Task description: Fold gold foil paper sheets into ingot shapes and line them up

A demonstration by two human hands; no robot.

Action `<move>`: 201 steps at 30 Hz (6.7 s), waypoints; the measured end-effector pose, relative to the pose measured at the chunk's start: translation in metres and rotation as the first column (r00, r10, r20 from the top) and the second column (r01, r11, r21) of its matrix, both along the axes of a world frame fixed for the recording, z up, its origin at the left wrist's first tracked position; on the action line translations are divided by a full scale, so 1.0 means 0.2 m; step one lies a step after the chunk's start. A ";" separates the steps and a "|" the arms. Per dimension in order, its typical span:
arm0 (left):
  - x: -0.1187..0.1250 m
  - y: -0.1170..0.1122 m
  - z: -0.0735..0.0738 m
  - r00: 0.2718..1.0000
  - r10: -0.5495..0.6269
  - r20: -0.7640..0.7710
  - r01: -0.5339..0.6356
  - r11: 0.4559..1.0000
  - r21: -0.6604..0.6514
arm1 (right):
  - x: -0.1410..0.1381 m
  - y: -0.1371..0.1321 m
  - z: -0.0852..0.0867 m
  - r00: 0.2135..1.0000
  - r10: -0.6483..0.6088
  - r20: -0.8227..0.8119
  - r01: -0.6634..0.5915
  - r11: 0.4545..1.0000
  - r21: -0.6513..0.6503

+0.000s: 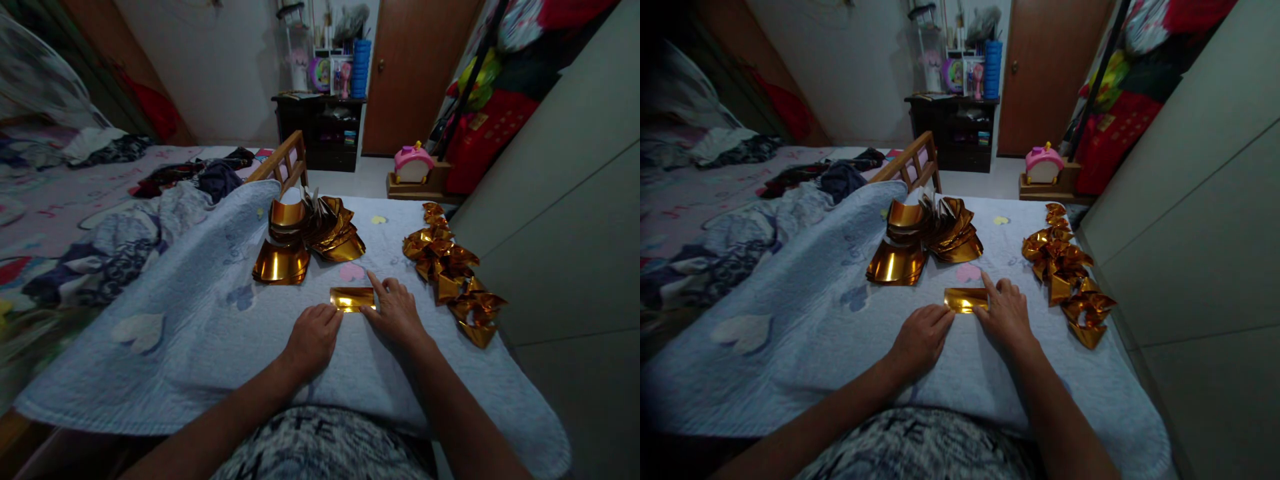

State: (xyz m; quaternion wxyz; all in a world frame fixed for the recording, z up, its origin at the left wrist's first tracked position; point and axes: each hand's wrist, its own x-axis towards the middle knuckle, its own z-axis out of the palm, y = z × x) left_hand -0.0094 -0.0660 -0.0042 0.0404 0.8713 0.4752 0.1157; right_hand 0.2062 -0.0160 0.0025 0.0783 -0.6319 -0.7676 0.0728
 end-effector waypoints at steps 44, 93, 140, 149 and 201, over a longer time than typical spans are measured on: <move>0.03 0.19 0.01 0.972 0.134 0.195 -0.122 0.990 -0.069 | -0.02 0.07 -0.12 0.857 0.394 -0.332 -0.327 0.914 0.239; 0.01 0.21 -0.04 0.847 0.039 0.530 -0.103 0.991 0.090 | 0.06 0.10 -0.04 0.600 0.074 -0.796 -0.112 0.994 0.008; 0.04 0.23 -0.02 0.788 0.170 0.592 -0.139 0.985 -0.098 | -0.06 0.05 -0.05 0.452 0.014 -0.892 -0.387 0.904 -0.181; 0.03 0.23 -0.01 0.813 0.020 0.582 0.058 0.992 -0.114 | -0.05 0.04 -0.06 0.337 0.005 -0.941 -0.489 0.855 -0.171; 0.01 0.24 -0.01 0.144 0.500 0.854 0.247 0.817 -0.521 | -0.04 0.09 -0.06 0.118 -0.140 -0.983 -0.028 0.989 -0.145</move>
